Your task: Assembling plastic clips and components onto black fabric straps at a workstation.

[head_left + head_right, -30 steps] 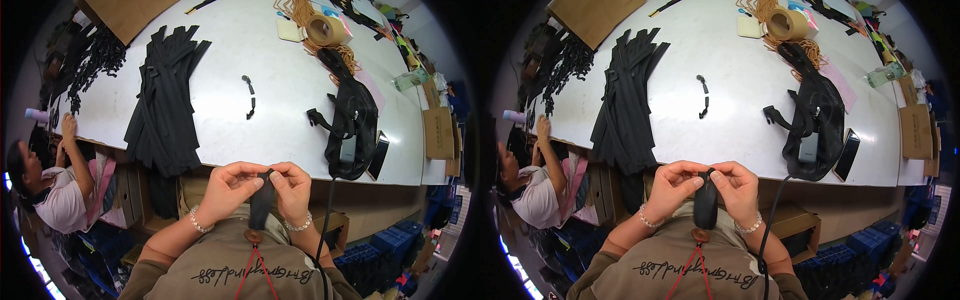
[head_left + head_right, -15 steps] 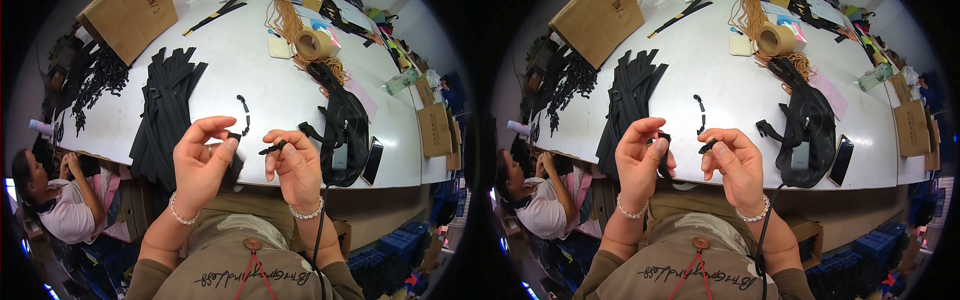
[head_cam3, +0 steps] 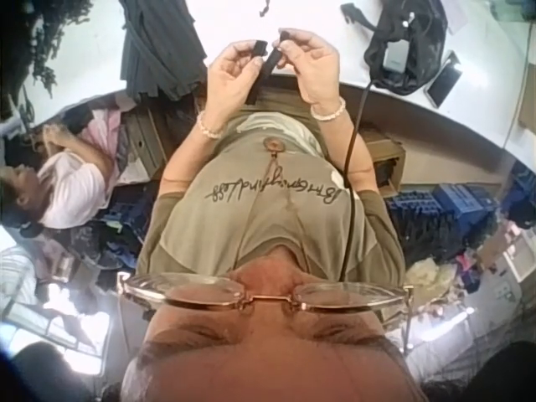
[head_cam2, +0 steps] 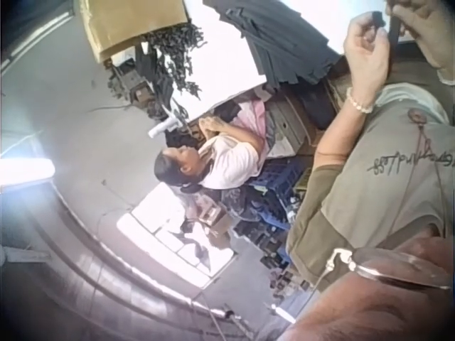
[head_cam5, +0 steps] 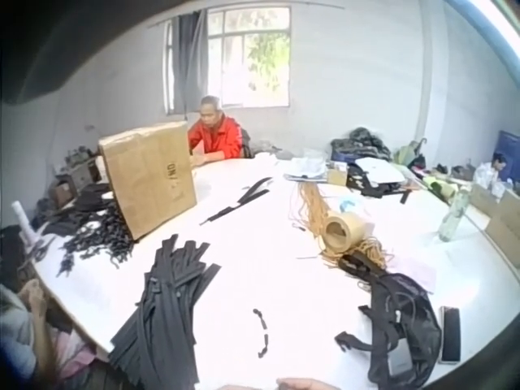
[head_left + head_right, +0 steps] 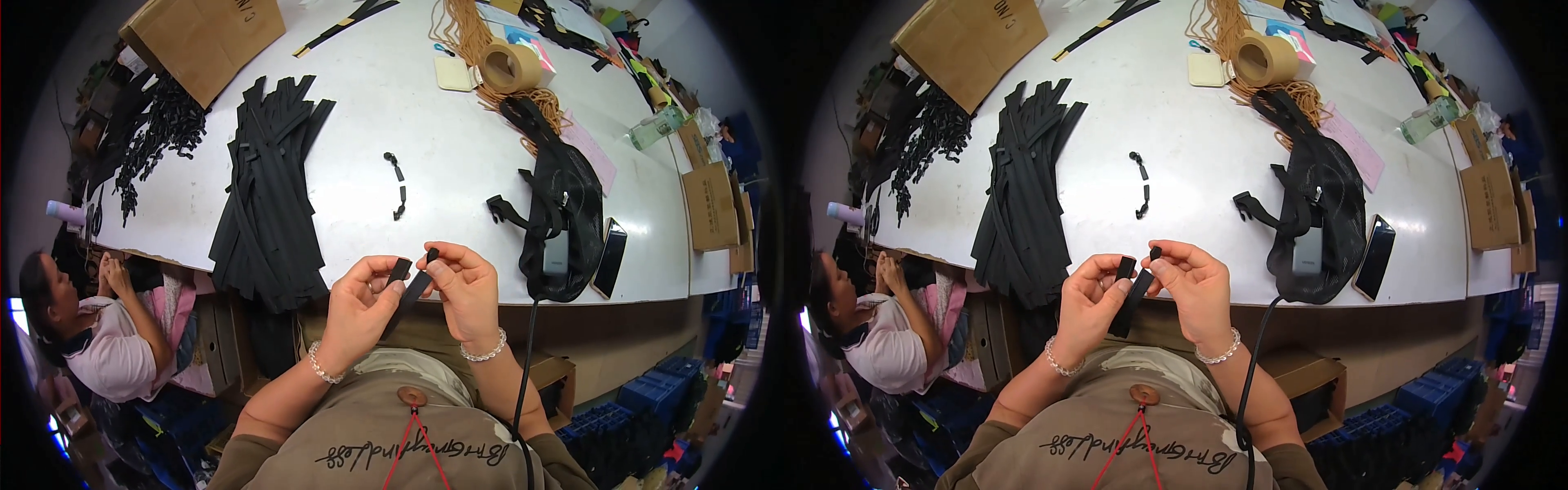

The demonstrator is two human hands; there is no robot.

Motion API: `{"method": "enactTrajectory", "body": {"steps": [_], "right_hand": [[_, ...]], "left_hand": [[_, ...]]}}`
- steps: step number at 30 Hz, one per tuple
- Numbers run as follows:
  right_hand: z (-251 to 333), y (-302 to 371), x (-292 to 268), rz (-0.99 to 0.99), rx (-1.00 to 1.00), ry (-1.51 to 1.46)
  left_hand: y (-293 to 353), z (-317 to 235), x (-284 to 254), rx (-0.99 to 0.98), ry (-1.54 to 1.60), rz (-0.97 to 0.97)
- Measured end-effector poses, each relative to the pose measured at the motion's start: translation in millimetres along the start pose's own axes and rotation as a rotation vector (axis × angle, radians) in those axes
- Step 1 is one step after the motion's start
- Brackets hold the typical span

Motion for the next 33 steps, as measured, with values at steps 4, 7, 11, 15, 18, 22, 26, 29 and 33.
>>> {"method": "enactTrajectory", "body": {"steps": [4,7,11,15,18,22,26,29,33], "right_hand": [[-4,4,0,-0.043,-0.031,0.082],[-6,6,0,-0.061,-0.032,0.105],[-10,9,-3,-0.076,-0.057,0.094],[-12,10,-6,-0.104,-0.067,0.099],[-11,11,-7,-0.122,-0.057,0.136],[-9,12,-7,-0.173,-0.206,0.402],[-6,15,-8,-0.169,-0.425,0.694],[-3,17,-5,-0.137,-0.413,0.704],[-5,15,-7,-0.101,-0.153,0.334]], "left_hand": [[4,4,-2,-0.029,0.009,-0.007],[6,7,-4,-0.039,0.01,-0.01],[7,11,-5,-0.055,0.011,-0.016],[8,13,-8,-0.062,0.016,-0.03],[9,14,-9,-0.065,0.003,-0.029],[9,17,-10,-0.076,0.005,-0.043],[8,19,-11,-0.092,-0.002,-0.039],[8,22,-11,-0.099,0.017,-0.038],[8,23,-10,-0.099,0.024,-0.028]]}}
Point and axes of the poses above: each hand's wrist, its own y-axis away from the middle knuckle, its own x-axis out of the palm, z = x × y, the point moved 2 cm from there along -y, towards the middle knuckle, and after that the axes turned 4 degrees about y, right-handed, at the moved point
